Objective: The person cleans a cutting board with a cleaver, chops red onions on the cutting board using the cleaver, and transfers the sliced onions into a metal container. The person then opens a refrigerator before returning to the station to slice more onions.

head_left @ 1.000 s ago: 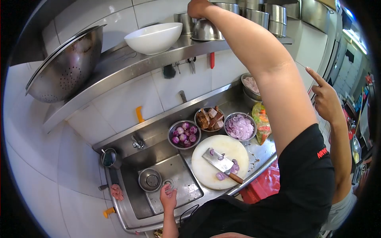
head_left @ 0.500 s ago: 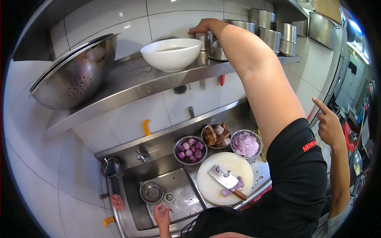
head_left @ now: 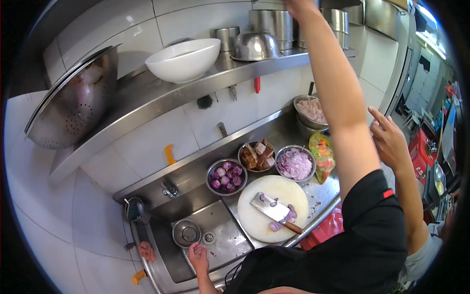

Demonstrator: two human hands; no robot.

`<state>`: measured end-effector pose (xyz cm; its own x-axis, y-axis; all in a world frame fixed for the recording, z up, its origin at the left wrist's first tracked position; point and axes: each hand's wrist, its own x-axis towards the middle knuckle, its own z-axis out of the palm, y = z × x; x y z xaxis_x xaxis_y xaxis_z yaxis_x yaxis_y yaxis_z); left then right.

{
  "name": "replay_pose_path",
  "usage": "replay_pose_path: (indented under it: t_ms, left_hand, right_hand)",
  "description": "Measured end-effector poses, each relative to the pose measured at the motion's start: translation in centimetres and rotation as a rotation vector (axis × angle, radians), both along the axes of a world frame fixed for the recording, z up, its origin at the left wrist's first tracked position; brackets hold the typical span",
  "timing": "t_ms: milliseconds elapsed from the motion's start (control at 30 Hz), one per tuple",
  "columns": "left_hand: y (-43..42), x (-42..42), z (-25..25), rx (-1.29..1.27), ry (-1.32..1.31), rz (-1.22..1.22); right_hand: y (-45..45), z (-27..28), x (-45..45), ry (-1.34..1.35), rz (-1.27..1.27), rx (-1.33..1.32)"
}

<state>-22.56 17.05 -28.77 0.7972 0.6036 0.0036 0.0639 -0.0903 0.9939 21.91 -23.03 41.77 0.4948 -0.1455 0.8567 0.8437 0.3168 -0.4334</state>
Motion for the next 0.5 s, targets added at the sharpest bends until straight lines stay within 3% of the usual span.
replay_pose_path:
  t_ms: [100, 167, 233, 333, 433, 500]
  left_hand:
    - [-1.3, 0.3, 0.4, -0.056, -0.002, -0.048]
    - [-3.0, 0.4, 3.8, -0.119, 0.031, -0.074]
    - [-3.7, 0.3, 3.8, -0.190, 0.038, -0.127]
    - [-4.8, 0.6, 4.3, -0.135, 0.105, -0.172]
    - [-5.4, 1.6, 1.3, -0.010, 0.012, -0.266]
    - [-6.8, 2.8, 2.4, 0.109, 0.073, -0.372]
  right_hand:
    - [-4.4, -7.1, -6.4, -0.059, 0.257, 0.102]
    - [-5.7, -14.2, -12.2, 0.085, 0.296, 0.448]
    - [-6.7, -20.9, -16.4, 0.085, 0.384, 0.591]
    - [-10.3, -28.8, -19.6, 0.127, 0.205, 0.914]
    - [-15.2, -33.9, -22.2, -0.035, 0.377, 0.777]
    - [-17.0, -34.9, -23.1, -0.086, 0.460, 0.765]
